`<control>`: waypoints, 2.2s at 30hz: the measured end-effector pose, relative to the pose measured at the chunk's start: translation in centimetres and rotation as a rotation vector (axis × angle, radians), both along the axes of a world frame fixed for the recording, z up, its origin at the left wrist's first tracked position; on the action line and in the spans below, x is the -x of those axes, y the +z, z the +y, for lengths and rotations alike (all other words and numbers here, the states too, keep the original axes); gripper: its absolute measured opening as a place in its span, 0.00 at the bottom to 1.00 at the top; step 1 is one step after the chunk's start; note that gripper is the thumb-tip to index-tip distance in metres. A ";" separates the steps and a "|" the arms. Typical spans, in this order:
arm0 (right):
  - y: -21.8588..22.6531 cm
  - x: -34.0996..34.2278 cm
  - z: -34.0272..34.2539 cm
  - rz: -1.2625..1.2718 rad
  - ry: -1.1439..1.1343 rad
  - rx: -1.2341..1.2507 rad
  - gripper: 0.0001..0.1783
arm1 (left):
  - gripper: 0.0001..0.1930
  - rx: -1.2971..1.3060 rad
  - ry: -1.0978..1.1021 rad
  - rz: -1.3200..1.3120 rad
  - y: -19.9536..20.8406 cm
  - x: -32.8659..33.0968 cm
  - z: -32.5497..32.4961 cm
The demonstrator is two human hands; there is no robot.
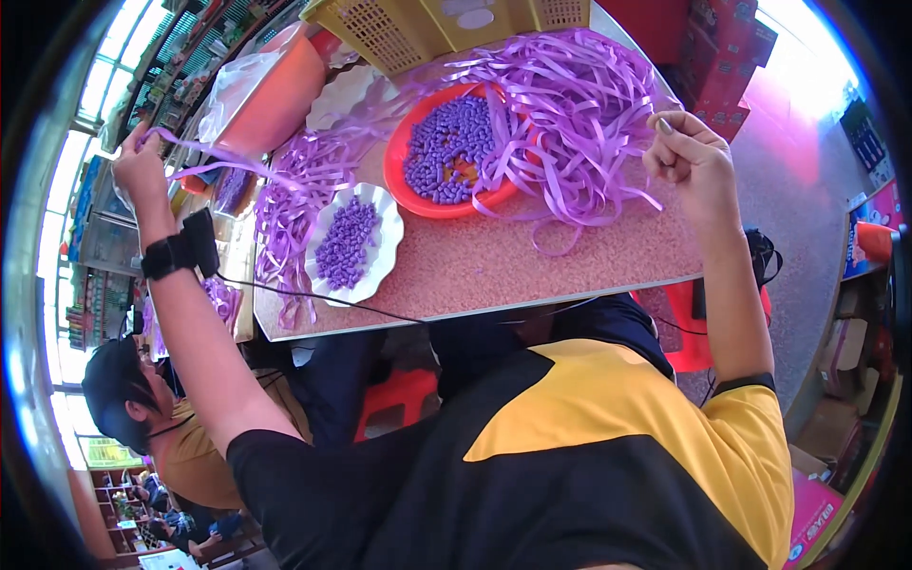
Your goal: Assembling or packaging purple plastic strips and purple beads at a factory workbench.
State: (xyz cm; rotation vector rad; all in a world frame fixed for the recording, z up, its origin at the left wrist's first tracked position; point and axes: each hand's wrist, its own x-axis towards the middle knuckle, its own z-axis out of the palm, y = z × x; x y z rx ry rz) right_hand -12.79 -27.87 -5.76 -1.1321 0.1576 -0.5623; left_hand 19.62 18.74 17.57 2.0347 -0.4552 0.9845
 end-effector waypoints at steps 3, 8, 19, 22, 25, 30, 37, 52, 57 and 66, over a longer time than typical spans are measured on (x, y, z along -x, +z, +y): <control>0.6 -0.8 0.8 0.018 0.023 0.049 0.10 | 0.22 -0.652 0.364 -0.121 -0.6 -2.4 -0.1; 3.8 -1.4 2.7 0.077 0.006 0.196 0.09 | 0.15 -0.594 -0.473 0.359 -11.0 8.5 -16.2; 6.6 -6.8 6.7 -0.113 0.314 0.362 0.08 | 0.09 -0.696 -0.433 0.419 -24.9 9.7 -22.2; 4.7 -7.5 6.4 -0.040 0.293 0.322 0.07 | 0.09 -0.644 -0.463 0.449 -25.3 9.7 -22.1; 3.3 -8.2 5.8 0.017 0.276 0.291 0.07 | 0.08 -0.570 -0.462 0.486 -25.5 10.0 -22.0; 1.9 -9.3 5.5 0.118 0.222 0.461 0.05 | 0.05 -0.057 -0.656 0.706 -25.3 10.9 -21.7; 2.0 -8.5 6.4 0.123 0.086 0.870 0.14 | 0.08 0.840 -1.204 1.168 -21.7 14.2 -21.7; 1.6 -8.7 6.5 0.136 0.080 0.875 0.13 | 0.07 0.966 -1.231 1.124 -24.0 15.2 -22.5; 2.0 -8.4 7.3 0.206 0.104 0.917 0.14 | 0.06 0.969 -1.183 1.148 -23.9 15.8 -22.5; 0.2 -8.8 8.7 0.158 0.103 0.779 0.14 | 0.06 0.980 -1.057 1.061 -24.0 17.4 -22.8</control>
